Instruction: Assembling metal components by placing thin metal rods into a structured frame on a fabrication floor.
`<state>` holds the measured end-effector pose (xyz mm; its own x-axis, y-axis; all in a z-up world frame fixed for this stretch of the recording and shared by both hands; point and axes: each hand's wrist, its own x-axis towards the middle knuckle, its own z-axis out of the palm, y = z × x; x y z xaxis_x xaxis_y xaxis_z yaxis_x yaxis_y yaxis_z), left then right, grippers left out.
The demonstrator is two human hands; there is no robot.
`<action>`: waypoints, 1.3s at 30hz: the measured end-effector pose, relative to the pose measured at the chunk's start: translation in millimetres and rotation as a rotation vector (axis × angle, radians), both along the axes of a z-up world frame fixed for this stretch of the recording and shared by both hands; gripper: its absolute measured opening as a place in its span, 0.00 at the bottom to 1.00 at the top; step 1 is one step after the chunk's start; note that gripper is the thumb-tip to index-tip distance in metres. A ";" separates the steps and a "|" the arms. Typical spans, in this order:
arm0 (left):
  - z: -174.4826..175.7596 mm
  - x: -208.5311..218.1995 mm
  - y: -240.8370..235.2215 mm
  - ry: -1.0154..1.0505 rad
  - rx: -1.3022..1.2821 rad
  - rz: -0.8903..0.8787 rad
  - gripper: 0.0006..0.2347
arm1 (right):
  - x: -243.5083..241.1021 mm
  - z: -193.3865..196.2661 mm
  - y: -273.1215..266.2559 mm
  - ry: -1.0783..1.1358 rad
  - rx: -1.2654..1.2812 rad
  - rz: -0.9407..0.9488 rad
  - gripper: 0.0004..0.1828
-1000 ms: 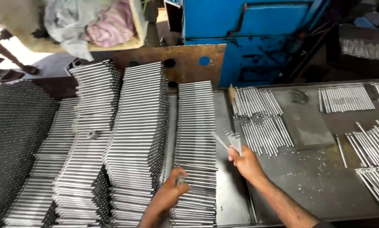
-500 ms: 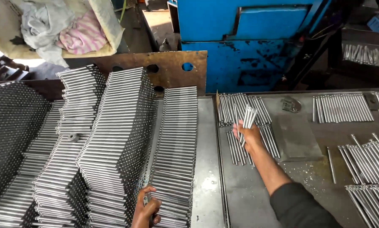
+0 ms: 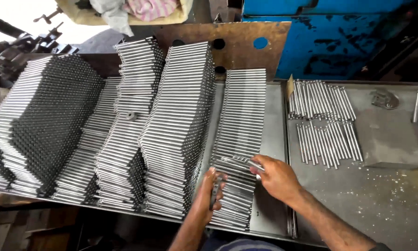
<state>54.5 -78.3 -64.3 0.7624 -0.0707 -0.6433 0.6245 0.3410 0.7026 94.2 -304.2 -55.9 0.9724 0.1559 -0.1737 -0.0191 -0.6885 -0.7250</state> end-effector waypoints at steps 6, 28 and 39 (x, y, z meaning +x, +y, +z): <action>-17.5 32.4 2.3 0.051 0.187 0.039 0.13 | -17.8 -16.4 69.5 0.135 0.074 0.060 0.10; -15.6 21.8 41.3 0.020 -0.033 -0.058 0.19 | 68.0 -93.8 -109.2 0.137 0.224 -1.026 0.40; -4.7 32.5 8.8 0.011 0.185 -0.110 0.22 | -8.6 4.8 71.7 -0.014 0.079 0.001 0.07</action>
